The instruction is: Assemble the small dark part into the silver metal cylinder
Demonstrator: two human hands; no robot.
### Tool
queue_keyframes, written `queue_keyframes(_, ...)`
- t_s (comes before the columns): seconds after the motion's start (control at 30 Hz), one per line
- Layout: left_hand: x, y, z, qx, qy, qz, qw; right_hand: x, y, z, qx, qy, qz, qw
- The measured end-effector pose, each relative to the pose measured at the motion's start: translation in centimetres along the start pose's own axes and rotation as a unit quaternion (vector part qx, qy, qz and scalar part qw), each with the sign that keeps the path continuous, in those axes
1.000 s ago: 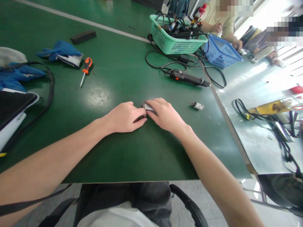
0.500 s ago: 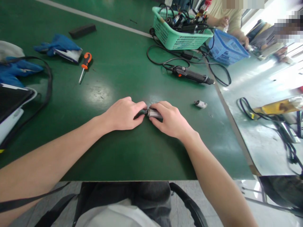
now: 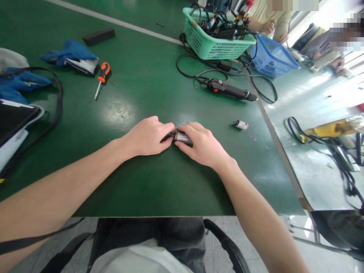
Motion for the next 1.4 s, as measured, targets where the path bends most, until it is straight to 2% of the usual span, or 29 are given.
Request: queue_keyframes(1.4, 0.0, 0.16, 0.02, 0.004, 0.0, -0.012, 1.0, 0.17, 0.02, -0.18, -0.005, 0.028, 0.012, 1.0)
Point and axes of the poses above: each hand's wrist, its own z-axis away from the middle knuckle, its own y-axis out of the palm, x = y × z, the point moved 3 cm from there along -z, towards the middle knuckle, and after that the axes turned 1 degree about -y, right-handed, at the moved point
